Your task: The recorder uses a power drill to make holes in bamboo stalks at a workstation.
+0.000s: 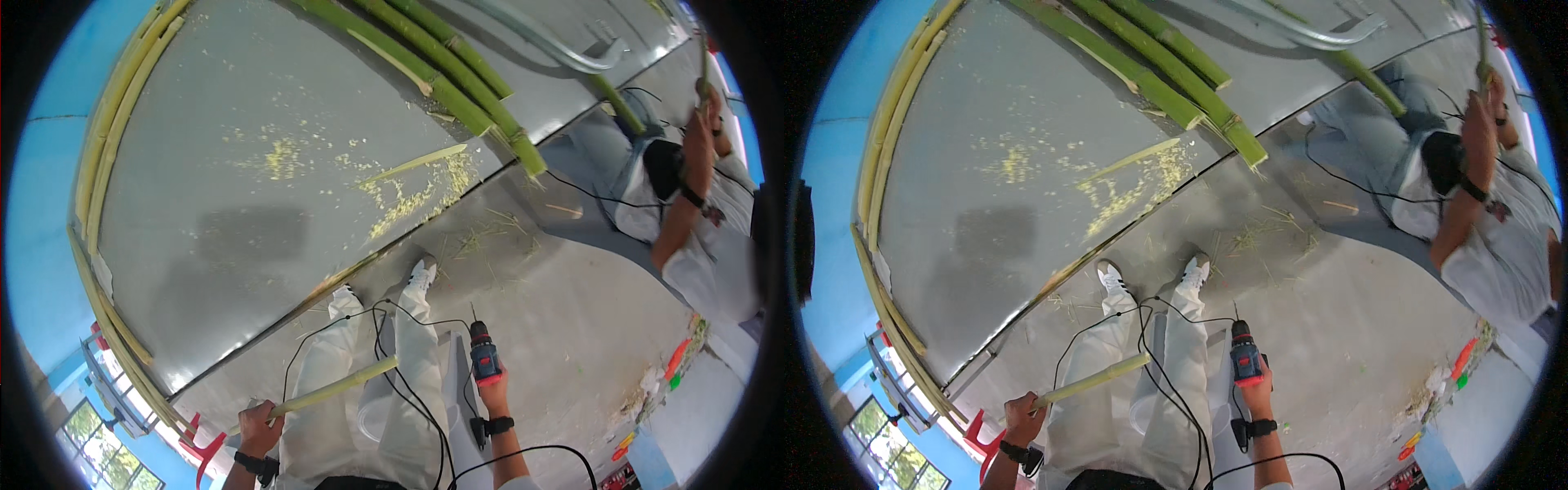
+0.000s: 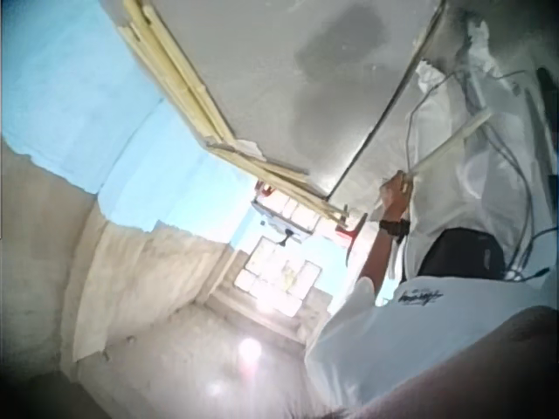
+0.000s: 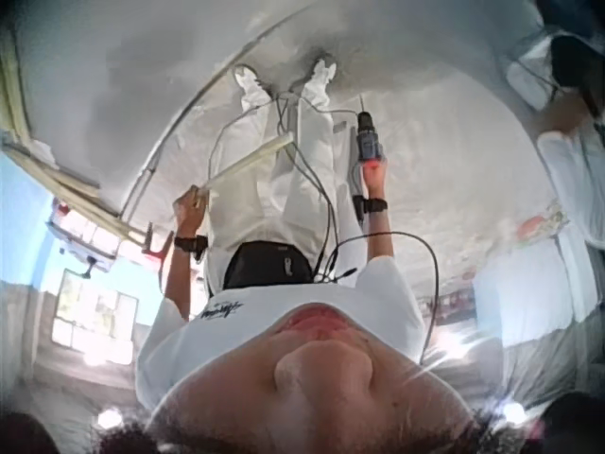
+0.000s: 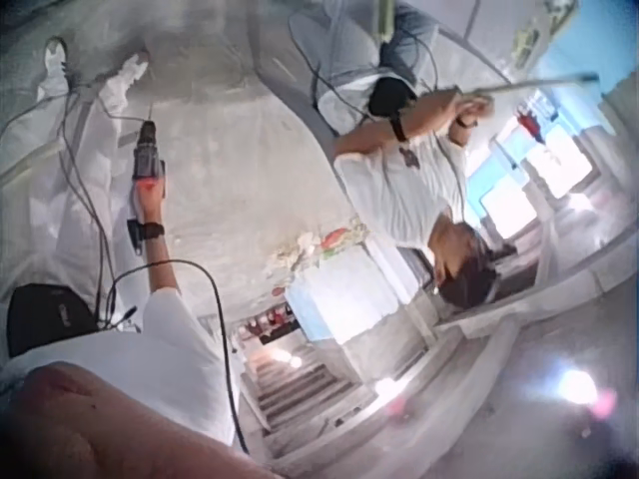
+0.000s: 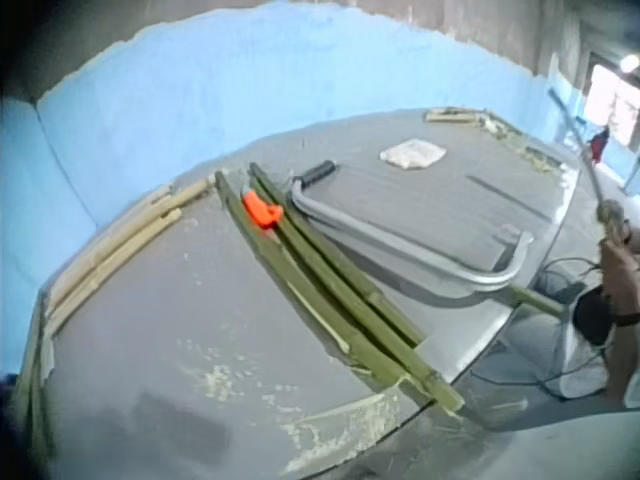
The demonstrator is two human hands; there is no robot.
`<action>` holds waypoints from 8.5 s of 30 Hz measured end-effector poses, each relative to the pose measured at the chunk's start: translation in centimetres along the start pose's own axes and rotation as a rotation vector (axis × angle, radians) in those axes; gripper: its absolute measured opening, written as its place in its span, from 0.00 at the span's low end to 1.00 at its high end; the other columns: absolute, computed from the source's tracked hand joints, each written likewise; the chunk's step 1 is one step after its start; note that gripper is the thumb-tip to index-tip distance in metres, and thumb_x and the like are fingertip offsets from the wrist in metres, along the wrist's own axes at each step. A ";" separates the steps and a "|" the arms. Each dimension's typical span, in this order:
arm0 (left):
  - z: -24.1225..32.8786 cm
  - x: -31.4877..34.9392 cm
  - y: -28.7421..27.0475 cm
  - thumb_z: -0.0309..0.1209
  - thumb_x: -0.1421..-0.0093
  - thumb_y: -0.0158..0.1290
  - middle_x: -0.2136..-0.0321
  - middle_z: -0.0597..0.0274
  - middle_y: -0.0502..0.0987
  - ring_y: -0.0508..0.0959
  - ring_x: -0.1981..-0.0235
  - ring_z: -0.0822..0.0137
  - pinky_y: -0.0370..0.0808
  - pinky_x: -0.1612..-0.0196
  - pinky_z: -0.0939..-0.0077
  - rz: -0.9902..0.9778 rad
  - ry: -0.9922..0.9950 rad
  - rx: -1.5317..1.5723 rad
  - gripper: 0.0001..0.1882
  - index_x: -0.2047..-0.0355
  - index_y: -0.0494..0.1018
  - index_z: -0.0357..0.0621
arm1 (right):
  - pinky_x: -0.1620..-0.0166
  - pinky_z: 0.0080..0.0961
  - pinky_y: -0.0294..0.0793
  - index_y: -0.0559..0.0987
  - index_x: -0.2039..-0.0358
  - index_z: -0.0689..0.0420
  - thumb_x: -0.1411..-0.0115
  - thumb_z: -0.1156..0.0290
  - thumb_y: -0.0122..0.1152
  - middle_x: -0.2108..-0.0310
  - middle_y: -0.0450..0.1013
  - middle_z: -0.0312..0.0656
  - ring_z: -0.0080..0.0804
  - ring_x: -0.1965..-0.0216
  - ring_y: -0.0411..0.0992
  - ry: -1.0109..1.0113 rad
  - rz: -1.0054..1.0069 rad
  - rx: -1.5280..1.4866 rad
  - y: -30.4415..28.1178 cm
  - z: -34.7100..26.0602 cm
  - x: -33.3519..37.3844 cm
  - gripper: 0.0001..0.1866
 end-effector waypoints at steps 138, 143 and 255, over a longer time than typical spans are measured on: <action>-0.3 -9.3 -19.6 0.55 0.32 0.40 0.73 0.47 0.79 0.80 0.68 0.43 0.75 0.67 0.48 0.380 0.056 0.180 0.29 0.70 0.75 0.41 | 0.63 0.42 0.74 0.79 0.66 0.63 0.51 0.62 0.63 0.73 0.76 0.56 0.56 0.68 0.76 -0.706 -0.359 0.918 15.9 -64.3 5.2 0.17; -0.4 -9.4 -19.6 0.56 0.32 0.40 0.74 0.47 0.79 0.79 0.69 0.43 0.75 0.67 0.49 0.396 0.089 0.175 0.29 0.70 0.75 0.41 | 0.69 0.33 0.73 0.78 0.66 0.62 0.52 0.65 0.63 0.78 0.74 0.46 0.37 0.76 0.74 -0.588 -0.411 0.771 15.4 -64.3 5.0 0.16; -0.4 -9.9 -19.5 0.58 0.35 0.42 0.74 0.48 0.79 0.79 0.68 0.44 0.74 0.66 0.48 0.362 0.049 0.198 0.29 0.69 0.77 0.45 | 0.78 0.32 0.67 0.77 0.75 0.65 0.50 0.64 0.61 0.84 0.72 0.47 0.34 0.87 0.69 -0.605 -0.457 0.956 17.9 -63.9 2.7 0.14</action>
Point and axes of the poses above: each hand's wrist, its own x-axis away from the middle knuckle, its own y-axis out of the palm, z = x × y, the point moved 5 cm from there along -x, towards the middle knuckle
